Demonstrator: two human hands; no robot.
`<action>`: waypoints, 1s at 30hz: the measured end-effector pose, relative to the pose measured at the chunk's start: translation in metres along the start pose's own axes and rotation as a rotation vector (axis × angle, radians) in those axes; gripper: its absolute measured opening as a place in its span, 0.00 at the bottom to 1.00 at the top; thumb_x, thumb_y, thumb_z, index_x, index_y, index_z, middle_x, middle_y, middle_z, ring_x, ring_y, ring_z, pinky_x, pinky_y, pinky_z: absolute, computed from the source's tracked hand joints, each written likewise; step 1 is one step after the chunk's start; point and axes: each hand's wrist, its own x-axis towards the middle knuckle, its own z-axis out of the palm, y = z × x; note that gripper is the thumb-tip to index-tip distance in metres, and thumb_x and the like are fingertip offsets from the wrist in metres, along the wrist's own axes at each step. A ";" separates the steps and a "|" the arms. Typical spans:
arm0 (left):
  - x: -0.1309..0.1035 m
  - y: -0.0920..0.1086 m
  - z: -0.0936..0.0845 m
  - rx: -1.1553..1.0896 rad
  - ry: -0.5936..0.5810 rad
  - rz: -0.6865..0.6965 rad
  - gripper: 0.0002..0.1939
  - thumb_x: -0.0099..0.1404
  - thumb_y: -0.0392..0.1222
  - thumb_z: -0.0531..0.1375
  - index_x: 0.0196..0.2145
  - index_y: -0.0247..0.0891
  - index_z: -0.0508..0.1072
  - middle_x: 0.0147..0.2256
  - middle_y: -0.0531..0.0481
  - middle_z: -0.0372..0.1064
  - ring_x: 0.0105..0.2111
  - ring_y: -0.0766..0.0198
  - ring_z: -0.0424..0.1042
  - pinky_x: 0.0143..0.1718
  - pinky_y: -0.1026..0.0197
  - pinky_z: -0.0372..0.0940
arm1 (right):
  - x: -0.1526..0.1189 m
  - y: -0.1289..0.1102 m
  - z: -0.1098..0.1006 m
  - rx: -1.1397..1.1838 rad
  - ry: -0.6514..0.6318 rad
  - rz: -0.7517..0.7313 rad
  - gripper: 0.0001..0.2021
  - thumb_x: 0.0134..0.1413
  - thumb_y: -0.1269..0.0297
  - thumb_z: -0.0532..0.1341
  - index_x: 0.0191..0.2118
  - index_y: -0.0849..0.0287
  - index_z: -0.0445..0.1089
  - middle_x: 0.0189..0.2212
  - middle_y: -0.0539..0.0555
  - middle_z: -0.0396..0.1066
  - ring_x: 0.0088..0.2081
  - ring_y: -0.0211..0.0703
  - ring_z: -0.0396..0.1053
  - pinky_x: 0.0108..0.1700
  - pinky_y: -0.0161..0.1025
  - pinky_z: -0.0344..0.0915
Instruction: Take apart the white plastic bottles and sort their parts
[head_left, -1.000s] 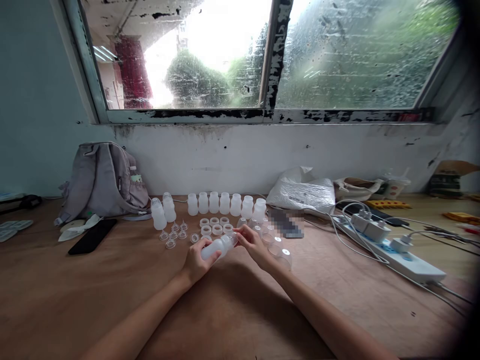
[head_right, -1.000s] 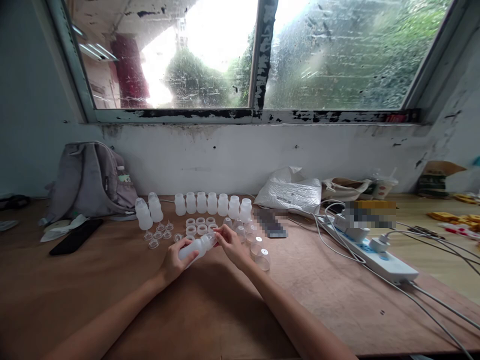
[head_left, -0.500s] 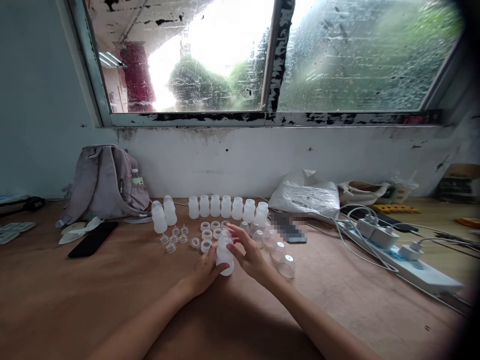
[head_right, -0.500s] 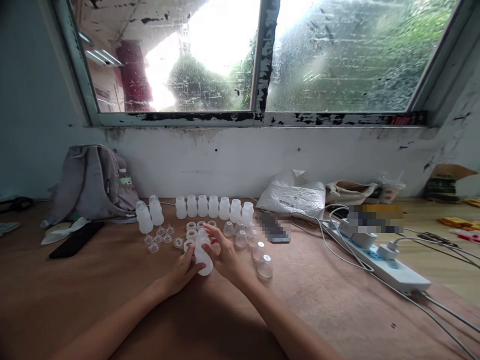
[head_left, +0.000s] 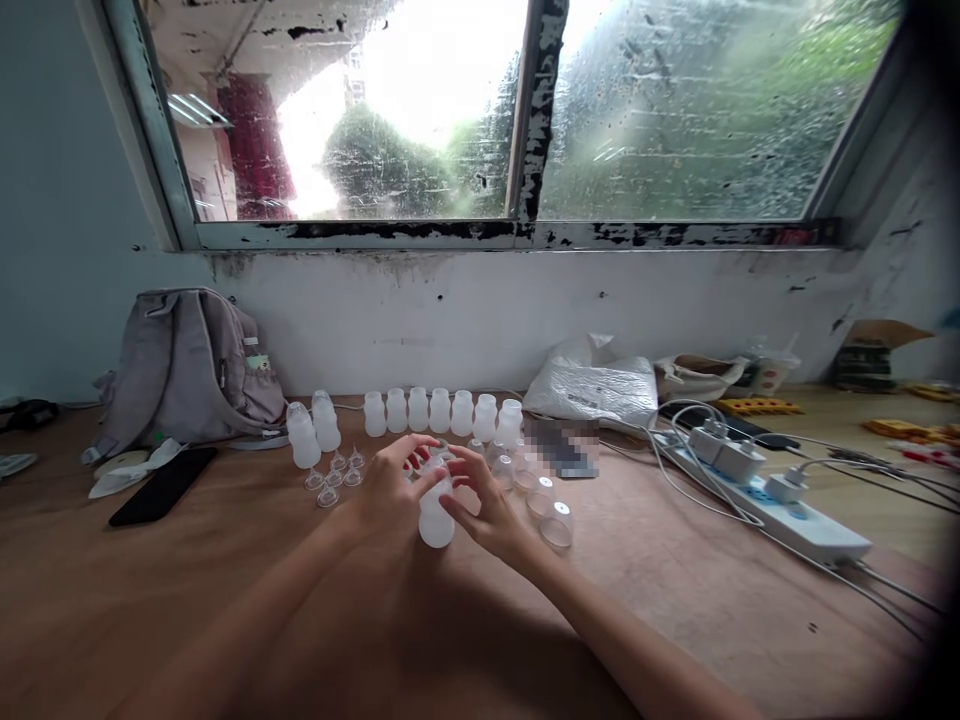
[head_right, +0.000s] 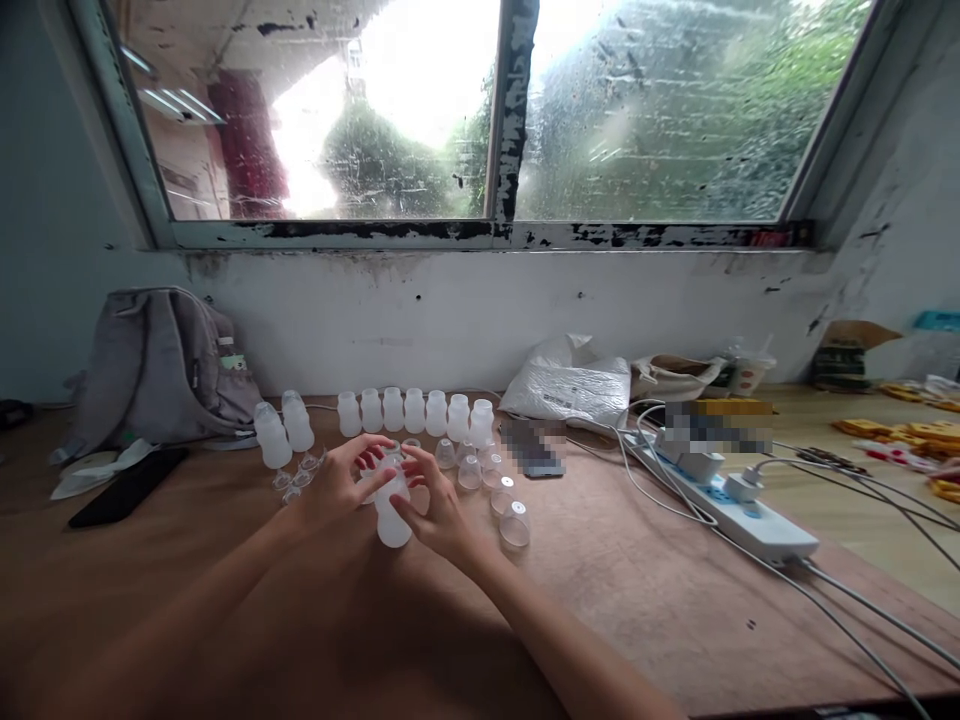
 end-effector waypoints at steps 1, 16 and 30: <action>0.002 0.000 -0.003 0.008 -0.015 0.004 0.13 0.56 0.45 0.56 0.40 0.41 0.68 0.33 0.50 0.68 0.33 0.64 0.67 0.34 0.63 0.63 | -0.001 0.001 0.001 0.009 0.000 -0.002 0.26 0.50 0.65 0.57 0.54 0.53 0.47 0.44 0.57 0.60 0.45 0.44 0.61 0.42 0.42 0.64; 0.091 -0.051 -0.100 0.453 -0.100 -0.243 0.15 0.53 0.50 0.55 0.33 0.38 0.74 0.31 0.50 0.72 0.32 0.62 0.69 0.30 0.67 0.61 | -0.002 0.010 -0.004 -0.114 0.076 0.033 0.19 0.50 0.67 0.55 0.49 0.54 0.53 0.41 0.56 0.61 0.38 0.41 0.64 0.39 0.42 0.65; 0.115 -0.140 -0.093 0.801 0.022 -0.483 0.16 0.54 0.50 0.54 0.36 0.39 0.72 0.36 0.44 0.71 0.42 0.48 0.64 0.41 0.51 0.55 | -0.008 0.019 0.001 -0.237 0.081 0.016 0.17 0.51 0.68 0.53 0.49 0.54 0.55 0.42 0.56 0.63 0.41 0.44 0.63 0.43 0.45 0.63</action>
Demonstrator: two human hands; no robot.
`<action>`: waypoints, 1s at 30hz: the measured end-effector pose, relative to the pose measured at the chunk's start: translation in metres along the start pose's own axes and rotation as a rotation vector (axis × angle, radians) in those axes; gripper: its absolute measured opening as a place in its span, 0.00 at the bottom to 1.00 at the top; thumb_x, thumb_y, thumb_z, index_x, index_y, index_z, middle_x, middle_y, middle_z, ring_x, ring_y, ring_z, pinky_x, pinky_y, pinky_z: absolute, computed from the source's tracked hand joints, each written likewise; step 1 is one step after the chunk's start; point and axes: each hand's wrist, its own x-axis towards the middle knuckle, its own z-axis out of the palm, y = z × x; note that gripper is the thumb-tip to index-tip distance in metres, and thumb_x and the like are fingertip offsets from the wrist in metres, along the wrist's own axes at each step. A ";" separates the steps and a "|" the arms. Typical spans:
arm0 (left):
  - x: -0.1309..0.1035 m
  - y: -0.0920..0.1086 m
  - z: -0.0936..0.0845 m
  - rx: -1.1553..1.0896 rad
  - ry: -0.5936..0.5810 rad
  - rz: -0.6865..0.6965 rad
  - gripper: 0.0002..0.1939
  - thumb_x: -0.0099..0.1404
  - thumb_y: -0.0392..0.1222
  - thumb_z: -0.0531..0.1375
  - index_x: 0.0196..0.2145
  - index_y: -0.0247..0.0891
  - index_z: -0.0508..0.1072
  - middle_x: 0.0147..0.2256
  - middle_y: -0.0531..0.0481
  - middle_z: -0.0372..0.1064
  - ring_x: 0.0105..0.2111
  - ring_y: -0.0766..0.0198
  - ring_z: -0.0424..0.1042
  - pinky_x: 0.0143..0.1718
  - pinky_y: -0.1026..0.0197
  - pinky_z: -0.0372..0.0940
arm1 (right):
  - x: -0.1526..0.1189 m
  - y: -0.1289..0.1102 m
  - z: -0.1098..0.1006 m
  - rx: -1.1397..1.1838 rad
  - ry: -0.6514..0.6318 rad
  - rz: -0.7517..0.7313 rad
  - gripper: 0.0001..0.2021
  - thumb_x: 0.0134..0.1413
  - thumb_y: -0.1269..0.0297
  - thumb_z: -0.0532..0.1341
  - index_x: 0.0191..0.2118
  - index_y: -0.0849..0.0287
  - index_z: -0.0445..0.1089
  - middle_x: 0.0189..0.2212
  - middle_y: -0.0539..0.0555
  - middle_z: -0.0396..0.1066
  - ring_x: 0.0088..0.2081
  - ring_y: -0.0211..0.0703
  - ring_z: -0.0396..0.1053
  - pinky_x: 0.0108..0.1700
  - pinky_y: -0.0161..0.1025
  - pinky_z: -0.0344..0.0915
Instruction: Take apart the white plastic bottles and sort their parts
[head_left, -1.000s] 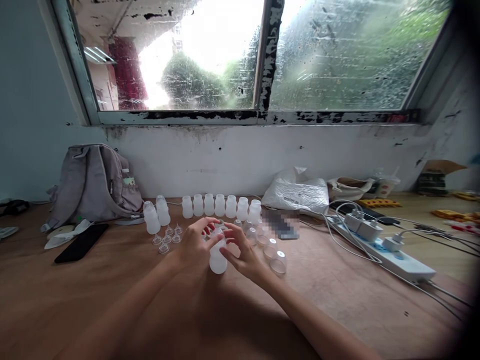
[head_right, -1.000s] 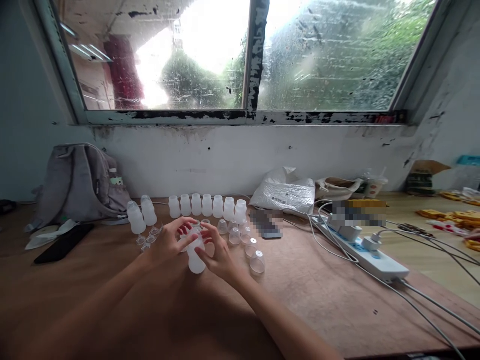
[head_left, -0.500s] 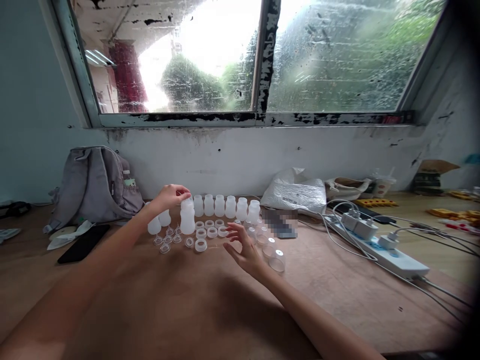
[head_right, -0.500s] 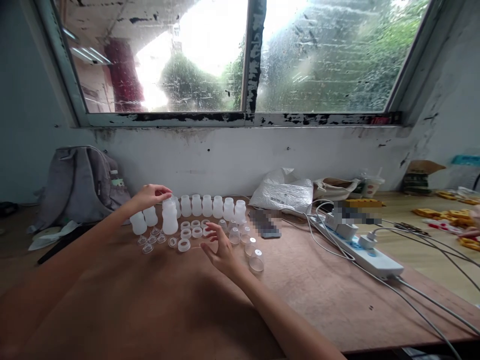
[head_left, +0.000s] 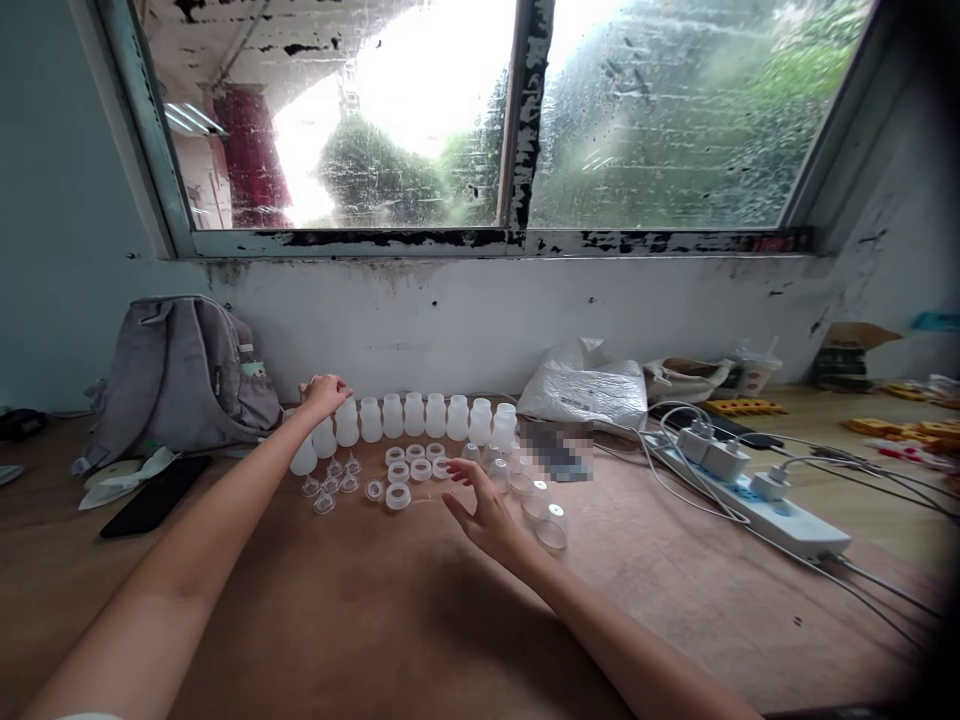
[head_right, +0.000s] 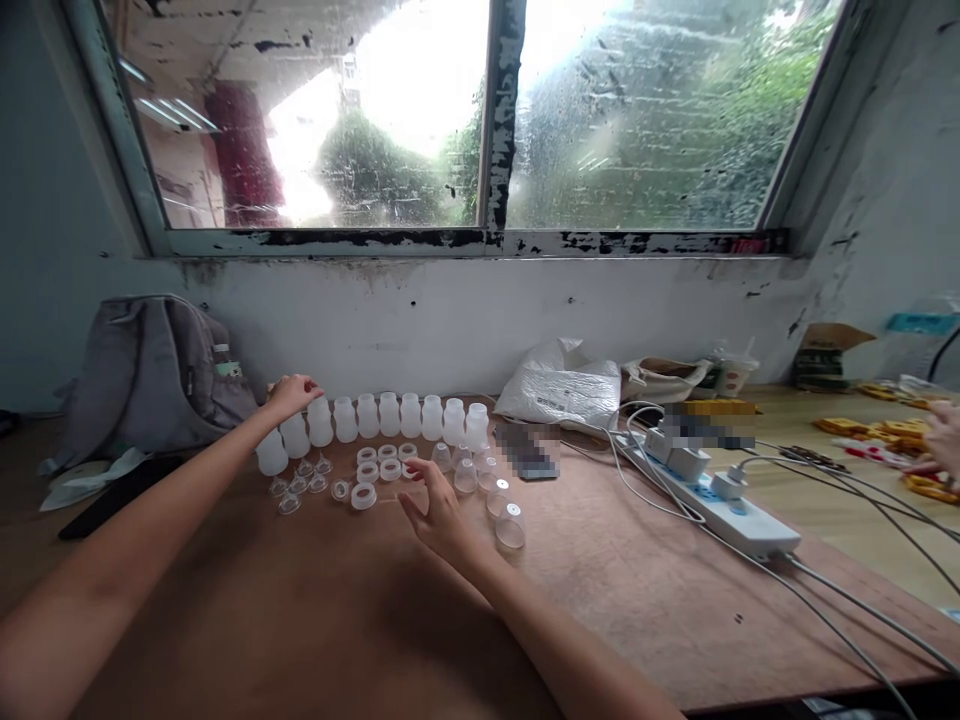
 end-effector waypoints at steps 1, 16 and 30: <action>0.001 -0.001 0.004 0.008 0.004 -0.010 0.15 0.54 0.49 0.54 0.36 0.39 0.72 0.36 0.43 0.71 0.43 0.48 0.63 0.41 0.51 0.54 | 0.000 0.001 0.001 -0.002 -0.001 0.003 0.17 0.51 0.67 0.53 0.49 0.54 0.55 0.42 0.56 0.63 0.41 0.44 0.63 0.43 0.45 0.63; -0.017 0.006 0.004 0.040 0.232 0.031 0.19 0.59 0.46 0.50 0.45 0.36 0.65 0.50 0.38 0.57 0.50 0.47 0.53 0.46 0.50 0.50 | -0.002 0.004 0.004 -0.072 -0.018 -0.006 0.19 0.51 0.69 0.53 0.50 0.54 0.54 0.42 0.56 0.62 0.44 0.45 0.62 0.45 0.46 0.62; -0.175 0.006 0.077 -0.335 -0.021 0.323 0.10 0.61 0.43 0.48 0.36 0.40 0.65 0.36 0.48 0.64 0.32 0.62 0.67 0.34 0.61 0.61 | -0.011 0.009 0.017 -0.175 -0.066 -0.002 0.14 0.52 0.70 0.52 0.46 0.56 0.56 0.42 0.57 0.62 0.45 0.47 0.60 0.46 0.48 0.60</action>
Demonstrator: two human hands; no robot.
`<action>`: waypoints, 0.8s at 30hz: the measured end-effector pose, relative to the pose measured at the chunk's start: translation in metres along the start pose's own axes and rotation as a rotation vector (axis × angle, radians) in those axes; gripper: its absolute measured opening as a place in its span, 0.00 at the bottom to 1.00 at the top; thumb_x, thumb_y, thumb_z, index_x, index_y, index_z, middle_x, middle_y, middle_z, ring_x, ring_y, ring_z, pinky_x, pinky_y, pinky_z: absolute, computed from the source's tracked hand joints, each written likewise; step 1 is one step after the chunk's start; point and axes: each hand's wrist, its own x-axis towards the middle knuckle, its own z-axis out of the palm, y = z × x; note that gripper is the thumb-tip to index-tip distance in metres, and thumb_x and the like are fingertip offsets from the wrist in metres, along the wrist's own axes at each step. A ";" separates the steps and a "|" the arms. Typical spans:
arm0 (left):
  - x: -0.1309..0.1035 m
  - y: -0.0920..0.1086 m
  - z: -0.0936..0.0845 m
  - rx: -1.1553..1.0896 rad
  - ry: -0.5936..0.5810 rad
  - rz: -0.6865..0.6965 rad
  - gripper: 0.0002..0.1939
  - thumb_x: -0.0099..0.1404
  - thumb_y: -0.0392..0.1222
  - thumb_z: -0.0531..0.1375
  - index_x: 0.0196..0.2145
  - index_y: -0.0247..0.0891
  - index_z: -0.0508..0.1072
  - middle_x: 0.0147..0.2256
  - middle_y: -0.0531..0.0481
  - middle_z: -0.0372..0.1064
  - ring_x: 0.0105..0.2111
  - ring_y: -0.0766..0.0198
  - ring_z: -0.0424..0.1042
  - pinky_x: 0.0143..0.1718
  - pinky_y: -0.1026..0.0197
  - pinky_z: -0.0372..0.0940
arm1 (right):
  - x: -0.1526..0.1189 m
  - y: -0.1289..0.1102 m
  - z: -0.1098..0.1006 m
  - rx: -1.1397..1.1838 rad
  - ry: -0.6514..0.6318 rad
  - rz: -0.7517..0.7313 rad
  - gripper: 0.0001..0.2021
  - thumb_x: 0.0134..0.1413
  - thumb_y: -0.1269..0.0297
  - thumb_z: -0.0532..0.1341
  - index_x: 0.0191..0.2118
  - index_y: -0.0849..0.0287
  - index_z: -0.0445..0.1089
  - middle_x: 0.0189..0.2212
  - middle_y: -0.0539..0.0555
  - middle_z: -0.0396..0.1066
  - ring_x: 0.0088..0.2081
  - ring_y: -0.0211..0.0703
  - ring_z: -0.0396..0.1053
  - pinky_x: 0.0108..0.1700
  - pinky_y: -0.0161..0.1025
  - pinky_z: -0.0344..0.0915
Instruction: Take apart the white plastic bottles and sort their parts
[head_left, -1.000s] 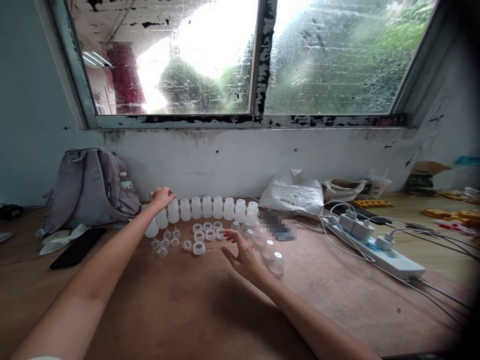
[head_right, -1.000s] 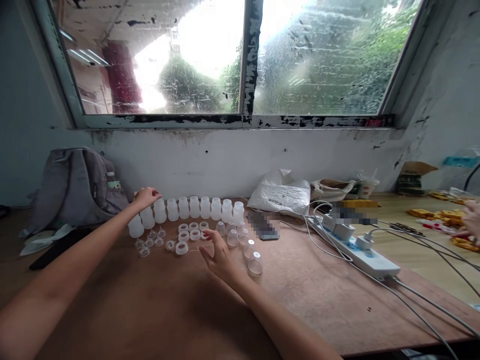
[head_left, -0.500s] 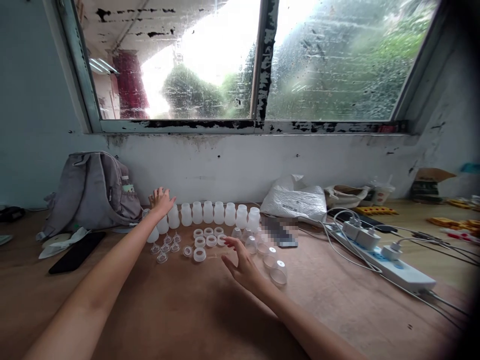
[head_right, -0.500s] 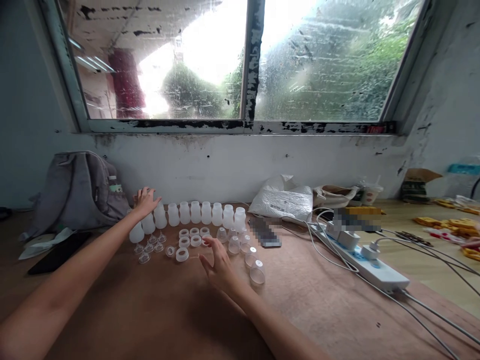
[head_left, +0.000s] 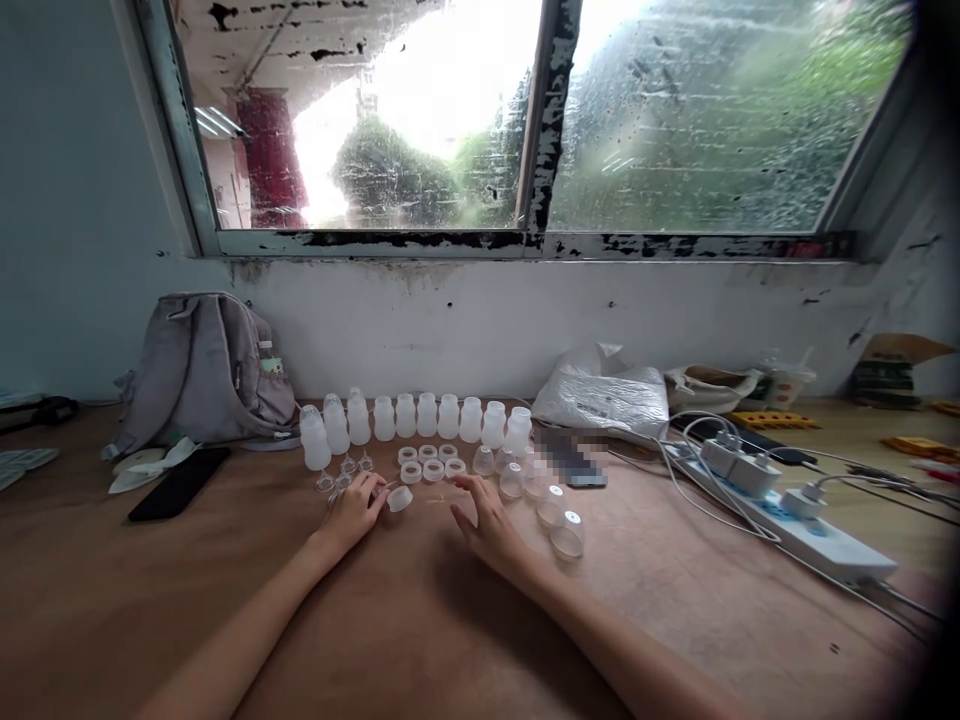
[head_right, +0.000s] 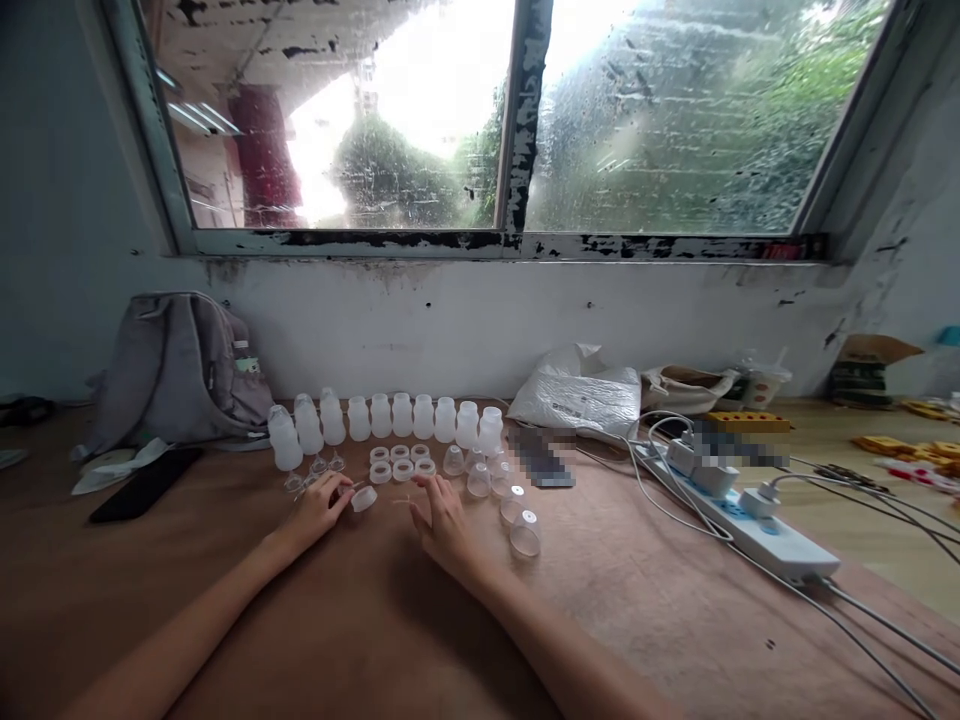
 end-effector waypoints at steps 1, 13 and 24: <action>-0.001 -0.002 -0.003 0.012 0.009 -0.003 0.09 0.60 0.43 0.49 0.35 0.40 0.65 0.35 0.48 0.65 0.32 0.62 0.67 0.34 0.61 0.60 | 0.000 0.000 0.001 -0.006 -0.004 -0.006 0.14 0.52 0.69 0.52 0.46 0.56 0.56 0.42 0.57 0.62 0.45 0.48 0.60 0.46 0.48 0.60; -0.008 -0.018 -0.018 0.215 0.038 -0.053 0.09 0.55 0.43 0.55 0.35 0.42 0.67 0.31 0.49 0.70 0.38 0.57 0.64 0.43 0.51 0.48 | -0.006 0.002 0.008 -0.053 -0.079 -0.004 0.16 0.48 0.73 0.52 0.45 0.57 0.58 0.41 0.57 0.62 0.45 0.47 0.60 0.46 0.47 0.60; -0.011 0.001 -0.031 0.191 0.118 0.279 0.15 0.58 0.45 0.52 0.43 0.40 0.64 0.42 0.46 0.66 0.44 0.56 0.61 0.48 0.51 0.48 | -0.006 0.001 0.008 -0.046 -0.153 0.066 0.16 0.47 0.74 0.52 0.44 0.56 0.58 0.42 0.56 0.63 0.46 0.46 0.60 0.48 0.45 0.58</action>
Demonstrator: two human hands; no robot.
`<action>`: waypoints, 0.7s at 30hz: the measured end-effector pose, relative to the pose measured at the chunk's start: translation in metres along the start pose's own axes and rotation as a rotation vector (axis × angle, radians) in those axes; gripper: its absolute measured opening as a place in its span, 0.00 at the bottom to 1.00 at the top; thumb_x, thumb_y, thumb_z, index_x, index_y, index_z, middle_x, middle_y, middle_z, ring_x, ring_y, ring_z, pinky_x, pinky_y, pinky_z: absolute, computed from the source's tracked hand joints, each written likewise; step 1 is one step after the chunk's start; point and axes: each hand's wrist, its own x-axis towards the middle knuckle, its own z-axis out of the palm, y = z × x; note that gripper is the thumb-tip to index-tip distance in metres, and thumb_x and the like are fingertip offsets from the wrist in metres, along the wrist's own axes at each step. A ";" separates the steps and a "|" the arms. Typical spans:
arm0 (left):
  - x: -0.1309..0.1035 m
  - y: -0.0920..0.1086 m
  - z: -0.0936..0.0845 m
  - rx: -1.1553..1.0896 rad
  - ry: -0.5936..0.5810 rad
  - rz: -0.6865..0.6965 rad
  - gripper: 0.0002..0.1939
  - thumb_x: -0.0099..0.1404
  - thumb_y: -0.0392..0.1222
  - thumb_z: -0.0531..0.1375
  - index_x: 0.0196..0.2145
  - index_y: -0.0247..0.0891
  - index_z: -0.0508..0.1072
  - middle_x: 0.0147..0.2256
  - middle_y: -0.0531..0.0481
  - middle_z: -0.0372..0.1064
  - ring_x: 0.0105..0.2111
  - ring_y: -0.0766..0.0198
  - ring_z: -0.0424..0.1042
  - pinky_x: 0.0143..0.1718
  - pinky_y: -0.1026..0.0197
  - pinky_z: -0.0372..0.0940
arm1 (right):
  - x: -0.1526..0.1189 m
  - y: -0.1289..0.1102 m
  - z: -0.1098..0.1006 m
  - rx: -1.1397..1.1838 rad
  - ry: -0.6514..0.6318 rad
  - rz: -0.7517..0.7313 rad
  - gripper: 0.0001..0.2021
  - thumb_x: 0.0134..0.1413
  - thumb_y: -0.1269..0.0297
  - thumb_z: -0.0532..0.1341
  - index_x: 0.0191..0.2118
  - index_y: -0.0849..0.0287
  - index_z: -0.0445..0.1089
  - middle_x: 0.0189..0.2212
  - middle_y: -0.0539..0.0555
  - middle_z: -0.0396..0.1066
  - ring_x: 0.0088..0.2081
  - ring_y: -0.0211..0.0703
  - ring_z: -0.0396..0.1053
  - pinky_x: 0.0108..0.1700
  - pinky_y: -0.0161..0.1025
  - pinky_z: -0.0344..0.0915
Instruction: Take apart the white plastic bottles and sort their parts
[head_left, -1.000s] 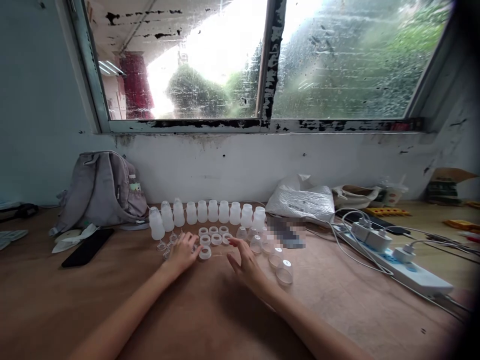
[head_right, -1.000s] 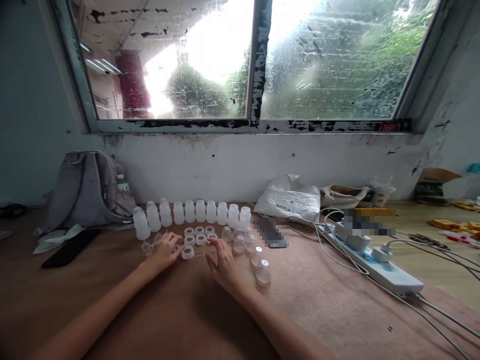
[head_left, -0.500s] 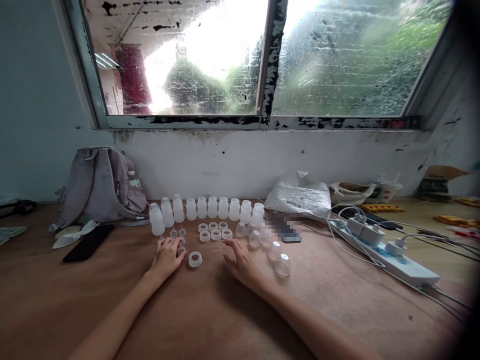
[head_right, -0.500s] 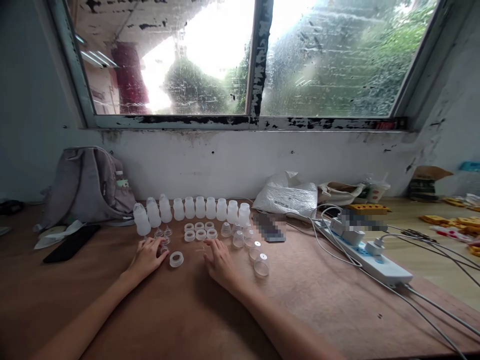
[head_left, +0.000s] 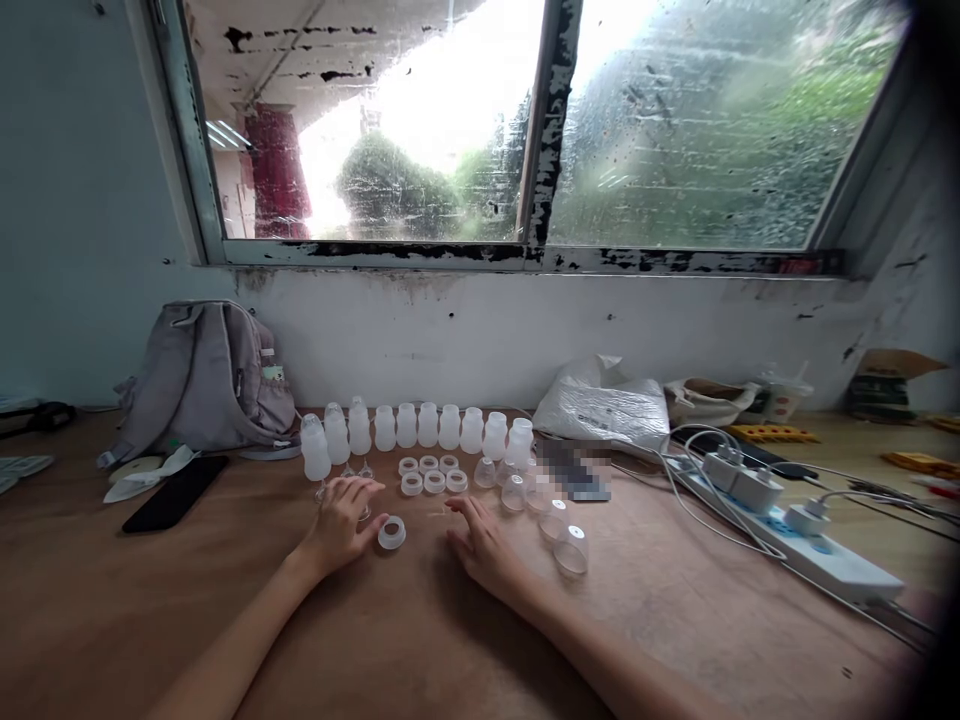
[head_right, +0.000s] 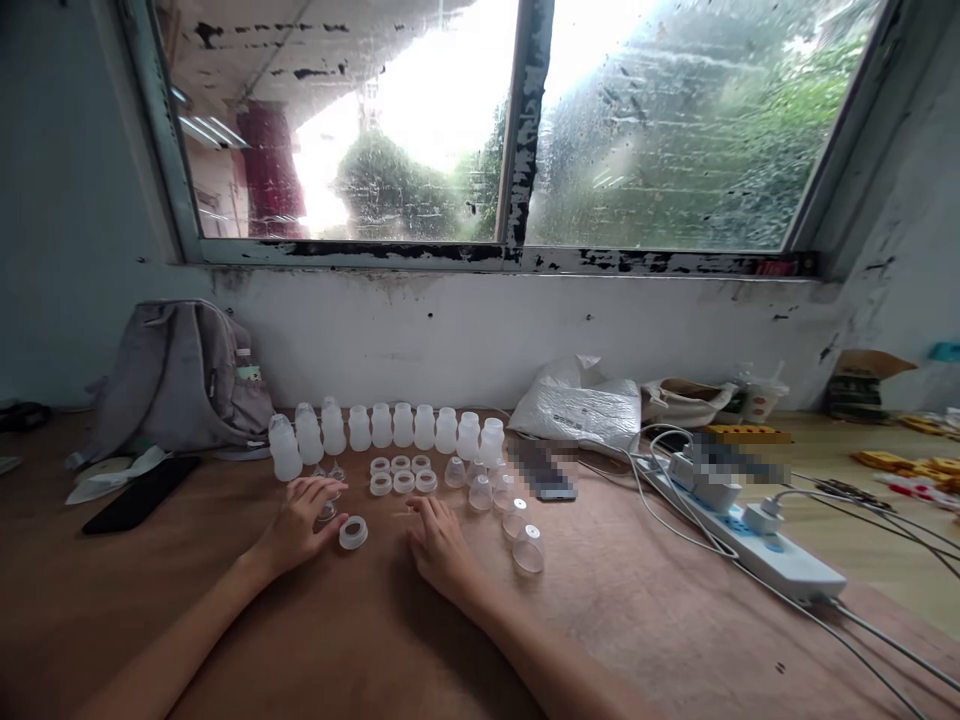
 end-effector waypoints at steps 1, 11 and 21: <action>0.001 0.005 -0.004 -0.042 -0.035 0.070 0.14 0.58 0.46 0.52 0.41 0.41 0.65 0.41 0.47 0.66 0.43 0.57 0.61 0.47 0.53 0.49 | 0.000 0.001 0.000 0.000 -0.009 0.005 0.16 0.47 0.74 0.52 0.44 0.56 0.58 0.42 0.56 0.63 0.46 0.46 0.60 0.48 0.45 0.58; 0.001 0.025 -0.006 -0.122 -0.122 0.126 0.18 0.55 0.45 0.55 0.44 0.40 0.63 0.39 0.48 0.66 0.40 0.58 0.62 0.48 0.52 0.49 | -0.001 0.007 0.005 -0.015 -0.110 -0.018 0.13 0.48 0.73 0.53 0.42 0.57 0.61 0.40 0.55 0.63 0.43 0.45 0.61 0.45 0.42 0.59; 0.002 0.004 0.003 0.042 0.098 -0.078 0.15 0.59 0.45 0.52 0.43 0.39 0.64 0.43 0.45 0.65 0.44 0.57 0.61 0.46 0.54 0.52 | 0.002 0.009 -0.001 -0.080 -0.099 0.000 0.12 0.50 0.71 0.52 0.42 0.58 0.62 0.38 0.56 0.63 0.42 0.45 0.60 0.44 0.41 0.59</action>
